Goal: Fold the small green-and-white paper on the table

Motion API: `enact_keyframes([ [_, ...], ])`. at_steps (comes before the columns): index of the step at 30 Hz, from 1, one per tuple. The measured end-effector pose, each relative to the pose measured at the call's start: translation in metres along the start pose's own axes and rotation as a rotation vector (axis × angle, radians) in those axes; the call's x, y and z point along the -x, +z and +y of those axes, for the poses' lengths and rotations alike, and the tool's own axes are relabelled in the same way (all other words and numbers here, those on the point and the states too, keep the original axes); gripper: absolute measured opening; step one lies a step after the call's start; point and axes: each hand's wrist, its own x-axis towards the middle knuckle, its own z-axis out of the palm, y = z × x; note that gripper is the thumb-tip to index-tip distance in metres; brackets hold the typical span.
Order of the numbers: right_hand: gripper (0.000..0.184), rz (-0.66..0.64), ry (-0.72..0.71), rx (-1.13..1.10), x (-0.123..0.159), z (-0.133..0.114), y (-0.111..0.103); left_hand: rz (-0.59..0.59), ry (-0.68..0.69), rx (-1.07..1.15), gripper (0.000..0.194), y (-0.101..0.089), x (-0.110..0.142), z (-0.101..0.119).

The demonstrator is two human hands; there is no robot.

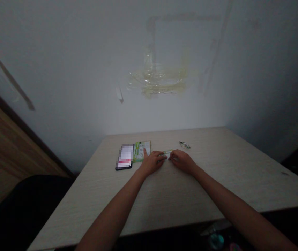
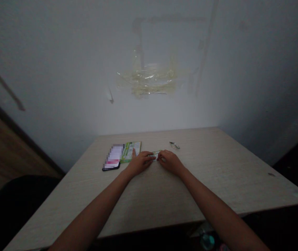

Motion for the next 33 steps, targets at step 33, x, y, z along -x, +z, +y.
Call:
enact_keyframes([
  [33, 0.012, -0.012, 0.394, 0.467, -0.01, 0.0, 0.001, -0.007, 0.008, 0.008, 0.029, -0.002, 0.0, 0.002],
])
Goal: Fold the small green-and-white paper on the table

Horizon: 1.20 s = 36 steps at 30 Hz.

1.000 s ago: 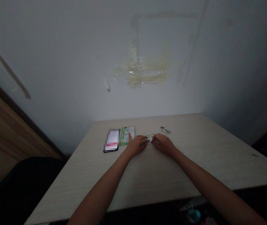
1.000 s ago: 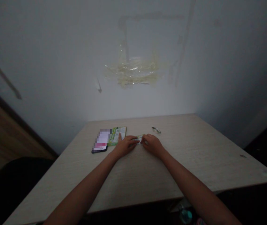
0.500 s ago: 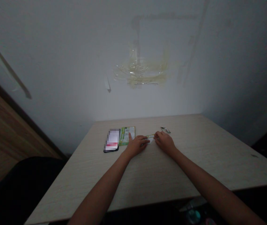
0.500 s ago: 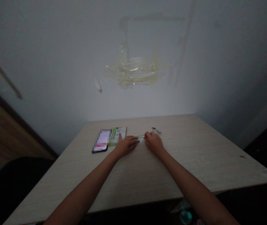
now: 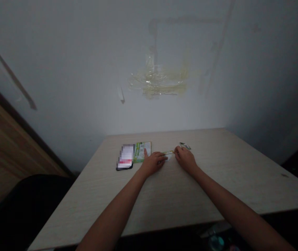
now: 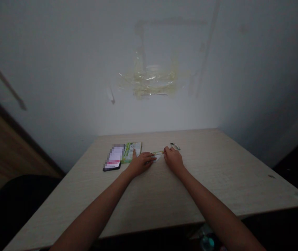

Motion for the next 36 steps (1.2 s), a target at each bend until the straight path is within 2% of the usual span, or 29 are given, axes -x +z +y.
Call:
enact_keyframes([
  [4, 0.015, 0.029, -0.067, -0.06, 0.003, 0.003, 0.0, -0.001, -0.002, 0.0, 0.03, -0.001, 0.001, 0.001],
  [8, 0.023, 0.053, -0.284, -0.211, 0.004, 0.007, 0.003, -0.009, -0.014, -0.007, 0.03, -0.001, 0.002, 0.0],
  [11, 0.029, 0.018, -0.403, -0.312, 0.004, 0.01, 0.008, -0.001, -0.008, 0.005, 0.03, 0.0, 0.002, -0.001],
  [16, 0.032, -0.045, -0.375, -0.389, 0.005, 0.012, 0.013, 0.013, -0.009, 0.007, 0.03, 0.001, 0.002, -0.002],
  [25, 0.031, -0.05, -0.39, -0.379, 0.007, 0.009, 0.007, 0.043, -0.041, 0.024, 0.029, 0.007, 0.001, -0.008],
  [30, 0.031, -0.028, -0.404, -0.389, 0.007, 0.009, 0.01, 0.069, -0.001, 0.02, 0.024, 0.008, -0.001, -0.01],
  [36, 0.033, -0.026, -0.397, -0.405, 0.013, 0.004, 0.006, 0.029, 0.066, -0.085, 0.023, 0.003, -0.003, -0.009],
])
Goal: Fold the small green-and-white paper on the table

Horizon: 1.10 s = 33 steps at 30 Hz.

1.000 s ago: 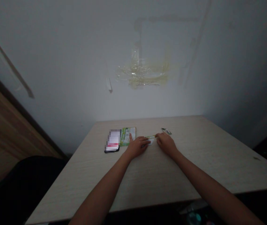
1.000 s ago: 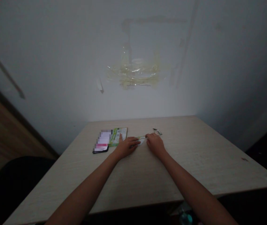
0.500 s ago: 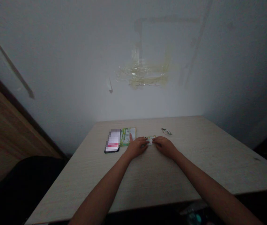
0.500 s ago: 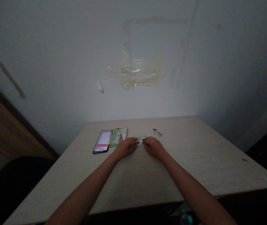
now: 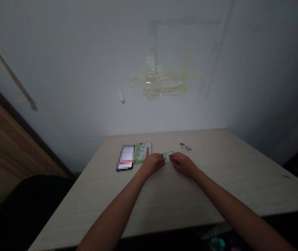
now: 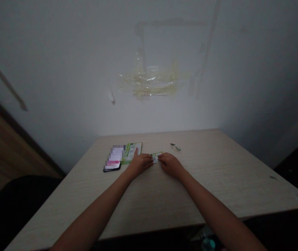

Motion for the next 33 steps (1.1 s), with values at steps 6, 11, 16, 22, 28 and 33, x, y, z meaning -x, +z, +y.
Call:
enact_keyframes([
  [6, 0.033, -0.012, -0.005, -0.015, -0.001, -0.003, -0.002, -0.006, 0.078, -0.086, 0.025, -0.004, -0.001, 0.003],
  [11, 0.034, -0.022, -0.004, -0.014, -0.001, -0.004, -0.002, -0.014, 0.067, -0.059, 0.024, -0.005, -0.003, 0.002],
  [16, 0.034, -0.019, 0.012, -0.008, -0.002, -0.004, -0.003, -0.039, 0.027, -0.043, 0.022, -0.004, -0.004, -0.001],
  [22, 0.032, -0.011, 0.013, -0.011, -0.003, -0.005, -0.002, -0.042, 0.065, -0.106, 0.025, -0.003, -0.004, 0.003],
  [28, 0.014, -0.003, 0.07, 0.042, -0.007, -0.013, -0.002, -0.05, 0.085, -0.113, 0.026, -0.007, -0.005, 0.005],
  [33, 0.01, -0.003, 0.114, 0.103, -0.01, -0.015, 0.002, -0.04, 0.094, -0.08, 0.025, -0.008, -0.005, 0.003],
])
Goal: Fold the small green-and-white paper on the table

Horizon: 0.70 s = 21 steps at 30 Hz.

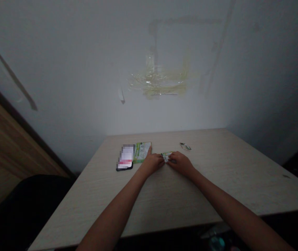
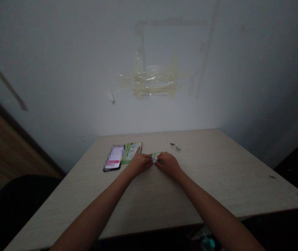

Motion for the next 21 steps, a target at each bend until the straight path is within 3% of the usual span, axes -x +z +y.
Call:
enact_keyframes([
  [10, 0.011, -0.024, -0.006, 0.064, 0.0, -0.005, 0.001, -0.052, -0.06, 0.089, 0.025, -0.006, 0.003, -0.005],
  [21, 0.011, -0.007, -0.023, 0.073, 0.0, -0.007, -0.001, 0.012, -0.237, 0.233, 0.018, -0.003, 0.006, -0.008],
])
